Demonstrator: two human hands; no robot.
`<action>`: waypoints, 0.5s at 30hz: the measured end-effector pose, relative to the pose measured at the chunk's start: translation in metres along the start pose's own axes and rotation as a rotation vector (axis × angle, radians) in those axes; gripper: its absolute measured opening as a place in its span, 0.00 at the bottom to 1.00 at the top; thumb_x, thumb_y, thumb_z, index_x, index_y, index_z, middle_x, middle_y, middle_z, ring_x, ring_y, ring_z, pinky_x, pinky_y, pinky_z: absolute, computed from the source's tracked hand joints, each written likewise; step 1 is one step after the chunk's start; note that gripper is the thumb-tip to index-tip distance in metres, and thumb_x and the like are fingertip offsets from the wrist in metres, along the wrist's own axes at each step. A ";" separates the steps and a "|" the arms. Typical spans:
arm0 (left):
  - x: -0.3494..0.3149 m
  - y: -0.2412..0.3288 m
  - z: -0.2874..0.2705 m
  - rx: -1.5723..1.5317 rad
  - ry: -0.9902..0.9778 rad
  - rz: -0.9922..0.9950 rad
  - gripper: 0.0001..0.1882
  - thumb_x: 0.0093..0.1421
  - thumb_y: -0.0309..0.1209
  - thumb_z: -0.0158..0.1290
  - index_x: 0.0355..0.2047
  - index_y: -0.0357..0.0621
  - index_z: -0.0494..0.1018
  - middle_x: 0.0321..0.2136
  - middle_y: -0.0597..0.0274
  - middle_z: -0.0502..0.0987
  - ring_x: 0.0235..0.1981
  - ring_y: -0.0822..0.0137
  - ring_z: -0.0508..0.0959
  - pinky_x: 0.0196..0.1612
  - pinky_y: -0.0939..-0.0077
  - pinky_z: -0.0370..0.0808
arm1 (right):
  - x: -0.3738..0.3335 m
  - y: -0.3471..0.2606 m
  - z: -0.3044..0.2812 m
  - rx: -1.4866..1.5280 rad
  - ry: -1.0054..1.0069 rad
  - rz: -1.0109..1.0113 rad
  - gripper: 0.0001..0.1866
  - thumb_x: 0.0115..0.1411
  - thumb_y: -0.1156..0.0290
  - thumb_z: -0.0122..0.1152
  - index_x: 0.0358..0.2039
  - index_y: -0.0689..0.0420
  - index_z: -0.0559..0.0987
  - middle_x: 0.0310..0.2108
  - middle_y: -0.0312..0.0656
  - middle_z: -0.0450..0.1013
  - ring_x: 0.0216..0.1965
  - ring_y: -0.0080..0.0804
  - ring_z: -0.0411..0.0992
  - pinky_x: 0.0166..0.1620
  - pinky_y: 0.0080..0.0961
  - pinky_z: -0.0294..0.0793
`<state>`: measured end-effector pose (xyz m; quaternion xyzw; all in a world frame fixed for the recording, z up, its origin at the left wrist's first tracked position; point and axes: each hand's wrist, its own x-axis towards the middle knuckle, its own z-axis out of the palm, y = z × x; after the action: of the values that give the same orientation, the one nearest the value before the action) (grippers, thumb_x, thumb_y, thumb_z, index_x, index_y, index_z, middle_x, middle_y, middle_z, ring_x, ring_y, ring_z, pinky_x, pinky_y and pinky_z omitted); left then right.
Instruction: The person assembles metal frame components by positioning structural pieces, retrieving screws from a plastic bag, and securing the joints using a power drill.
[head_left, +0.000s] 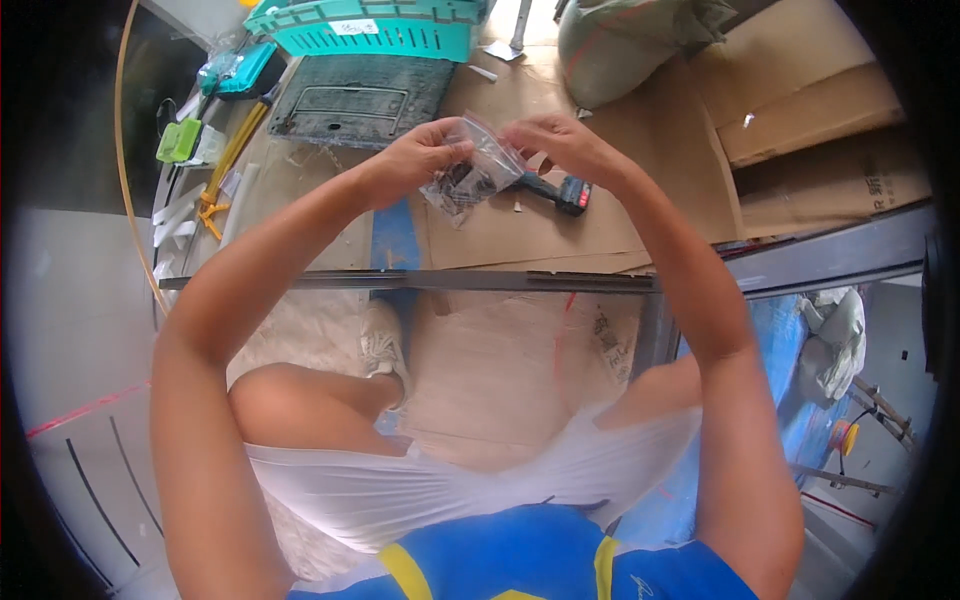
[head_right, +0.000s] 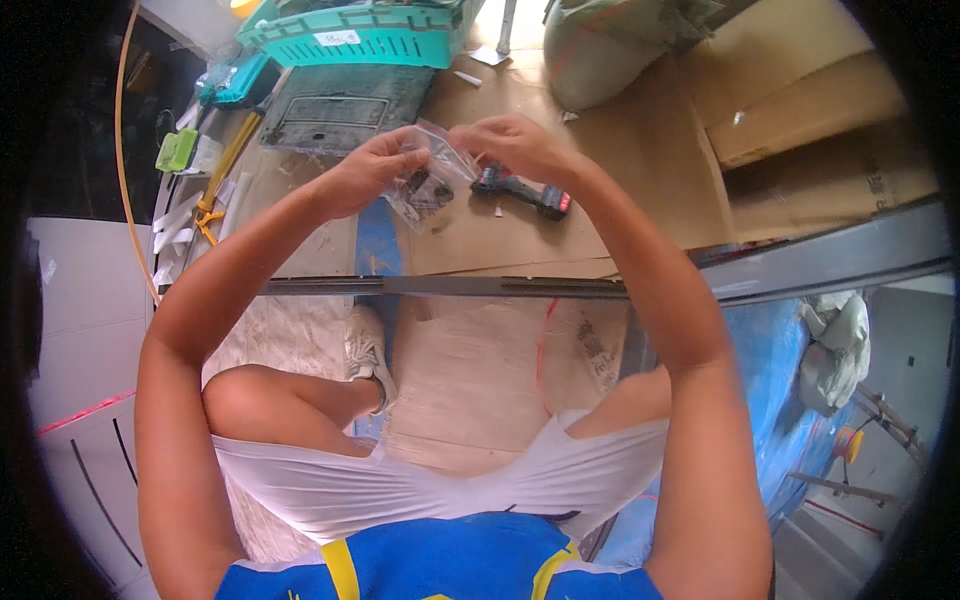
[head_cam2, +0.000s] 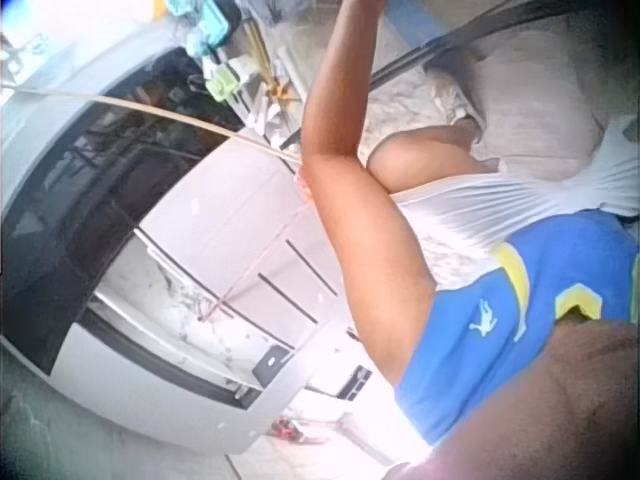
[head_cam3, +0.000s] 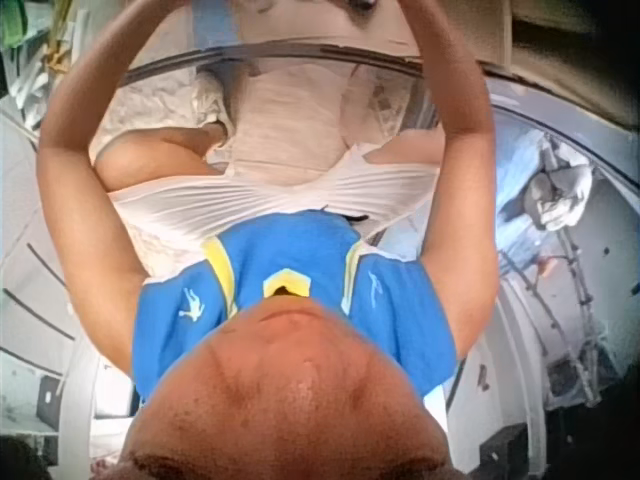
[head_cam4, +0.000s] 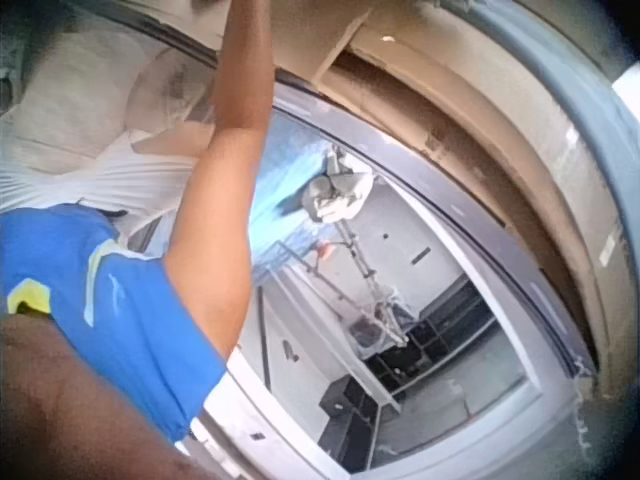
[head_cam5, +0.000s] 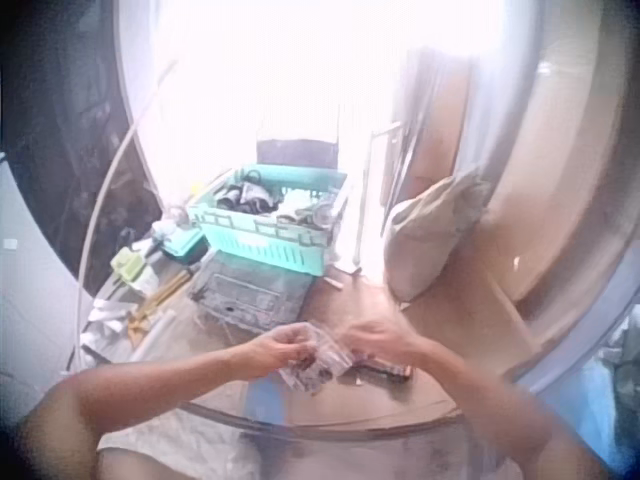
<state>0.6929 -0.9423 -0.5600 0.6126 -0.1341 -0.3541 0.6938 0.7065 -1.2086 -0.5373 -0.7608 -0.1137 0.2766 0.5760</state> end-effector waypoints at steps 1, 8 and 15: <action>0.010 0.000 0.011 0.004 -0.020 0.007 0.12 0.71 0.36 0.53 0.49 0.45 0.73 0.38 0.73 0.76 0.37 0.81 0.73 0.42 0.81 0.71 | -0.017 -0.014 -0.005 -0.291 -0.102 -0.044 0.21 0.67 0.53 0.59 0.40 0.61 0.84 0.30 0.38 0.79 0.35 0.19 0.75 0.35 0.21 0.75; 0.051 -0.001 0.066 0.500 -0.040 -0.056 0.10 0.67 0.33 0.56 0.42 0.39 0.75 0.34 0.71 0.76 0.36 0.82 0.70 0.39 0.82 0.69 | -0.077 0.007 -0.029 -0.038 -0.118 0.042 0.13 0.64 0.64 0.66 0.33 0.64 0.84 0.24 0.37 0.78 0.23 0.20 0.74 0.28 0.17 0.73; 0.005 -0.066 0.140 0.385 0.518 0.083 0.15 0.69 0.41 0.54 0.40 0.39 0.74 0.30 0.62 0.78 0.35 0.72 0.80 0.36 0.79 0.77 | -0.135 0.060 0.015 0.261 0.009 0.130 0.14 0.63 0.63 0.68 0.32 0.63 0.82 0.25 0.36 0.78 0.24 0.20 0.75 0.29 0.18 0.74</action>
<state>0.5879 -1.0507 -0.5939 0.7962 -0.0426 -0.1259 0.5903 0.5790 -1.2809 -0.5571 -0.6866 -0.0245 0.3223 0.6512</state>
